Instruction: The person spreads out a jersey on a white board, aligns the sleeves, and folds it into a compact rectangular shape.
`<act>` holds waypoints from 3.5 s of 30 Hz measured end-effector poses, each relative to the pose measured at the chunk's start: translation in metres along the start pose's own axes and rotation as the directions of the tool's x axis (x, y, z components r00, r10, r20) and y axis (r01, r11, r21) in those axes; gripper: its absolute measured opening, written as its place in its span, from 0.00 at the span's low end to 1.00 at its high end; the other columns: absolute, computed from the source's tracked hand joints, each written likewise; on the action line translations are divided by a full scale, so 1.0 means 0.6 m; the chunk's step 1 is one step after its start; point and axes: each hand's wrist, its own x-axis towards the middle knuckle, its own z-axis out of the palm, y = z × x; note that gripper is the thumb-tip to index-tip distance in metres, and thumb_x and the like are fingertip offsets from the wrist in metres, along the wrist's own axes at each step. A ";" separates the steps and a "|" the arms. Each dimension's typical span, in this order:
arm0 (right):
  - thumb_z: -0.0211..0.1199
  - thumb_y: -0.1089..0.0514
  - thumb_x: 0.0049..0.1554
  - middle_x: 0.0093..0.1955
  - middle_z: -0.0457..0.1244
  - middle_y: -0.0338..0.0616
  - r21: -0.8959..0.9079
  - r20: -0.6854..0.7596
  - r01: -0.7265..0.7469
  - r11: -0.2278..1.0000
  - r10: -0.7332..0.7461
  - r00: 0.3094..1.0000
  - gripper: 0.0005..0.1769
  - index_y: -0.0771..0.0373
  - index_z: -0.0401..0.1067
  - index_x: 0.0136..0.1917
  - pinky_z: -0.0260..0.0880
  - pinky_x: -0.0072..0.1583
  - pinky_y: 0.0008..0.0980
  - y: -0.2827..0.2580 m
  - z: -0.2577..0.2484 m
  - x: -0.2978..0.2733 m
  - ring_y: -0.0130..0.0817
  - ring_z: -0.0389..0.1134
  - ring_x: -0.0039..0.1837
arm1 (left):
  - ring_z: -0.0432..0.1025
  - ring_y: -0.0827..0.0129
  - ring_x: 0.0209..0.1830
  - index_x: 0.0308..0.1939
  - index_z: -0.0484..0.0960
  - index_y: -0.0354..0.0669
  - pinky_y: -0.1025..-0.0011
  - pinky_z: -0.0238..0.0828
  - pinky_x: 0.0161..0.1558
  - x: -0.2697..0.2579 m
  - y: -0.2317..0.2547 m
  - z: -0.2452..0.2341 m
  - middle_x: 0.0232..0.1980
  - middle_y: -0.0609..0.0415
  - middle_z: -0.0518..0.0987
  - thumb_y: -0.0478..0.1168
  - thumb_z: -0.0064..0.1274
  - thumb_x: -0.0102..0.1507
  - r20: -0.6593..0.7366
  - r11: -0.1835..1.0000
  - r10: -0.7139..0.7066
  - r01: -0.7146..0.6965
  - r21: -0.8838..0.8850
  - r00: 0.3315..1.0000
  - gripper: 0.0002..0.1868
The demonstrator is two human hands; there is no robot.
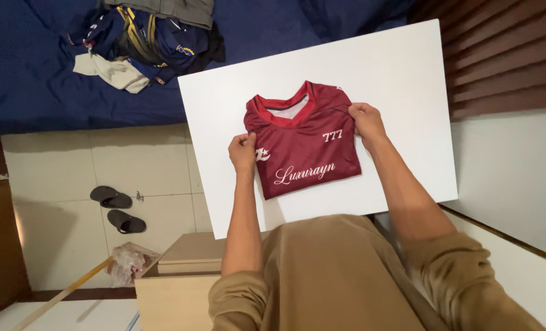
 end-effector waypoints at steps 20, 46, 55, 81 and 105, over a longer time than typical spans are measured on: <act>0.61 0.58 0.62 0.46 0.69 0.45 -0.092 -0.035 0.134 0.987 -0.137 0.990 0.16 0.67 0.72 0.61 0.69 0.43 0.30 0.049 -0.015 -0.070 0.28 0.67 0.43 | 0.74 0.73 0.37 0.44 0.84 0.34 0.73 0.71 0.43 -0.057 -0.059 -0.034 0.38 0.55 0.83 0.44 0.59 0.64 0.073 0.997 0.046 -0.050 0.054 0.996 0.14; 0.70 0.59 0.57 0.42 0.71 0.41 -0.330 -0.129 0.202 0.922 -0.256 0.958 0.15 0.64 0.76 0.57 0.69 0.48 0.26 0.131 -0.060 -0.214 0.25 0.70 0.45 | 0.73 0.75 0.33 0.50 0.82 0.37 0.74 0.71 0.39 -0.177 -0.108 -0.108 0.35 0.56 0.82 0.37 0.61 0.60 0.224 0.986 0.070 -0.101 0.134 0.972 0.15; 0.63 0.63 0.59 0.55 0.68 0.53 -0.483 -0.235 0.303 0.822 -0.454 0.859 0.17 0.64 0.74 0.63 0.69 0.58 0.35 0.142 -0.045 -0.214 0.42 0.69 0.56 | 0.76 0.71 0.36 0.50 0.81 0.36 0.72 0.74 0.41 -0.184 -0.138 -0.106 0.38 0.52 0.85 0.35 0.60 0.60 0.167 0.984 0.148 -0.162 0.070 0.975 0.14; 0.50 0.35 0.65 0.86 0.38 0.57 -0.748 0.567 0.657 -0.099 -0.610 0.554 0.38 0.46 0.51 0.84 0.36 0.76 0.71 0.077 0.055 -0.104 0.59 0.37 0.85 | 0.41 0.49 0.83 0.78 0.60 0.61 0.40 0.34 0.76 -0.205 -0.052 0.085 0.84 0.47 0.47 0.55 0.45 0.68 0.239 0.354 0.594 -0.517 0.779 0.768 0.34; 0.69 0.50 0.57 0.57 0.68 0.56 -0.441 0.206 0.295 0.848 -0.224 0.953 0.42 0.66 0.55 0.76 0.74 0.55 0.34 0.052 -0.024 -0.027 0.40 0.72 0.56 | 0.78 0.58 0.47 0.63 0.73 0.35 0.64 0.74 0.54 -0.099 -0.057 0.028 0.50 0.40 0.82 0.48 0.61 0.61 -0.229 0.983 -0.021 0.062 0.173 0.973 0.31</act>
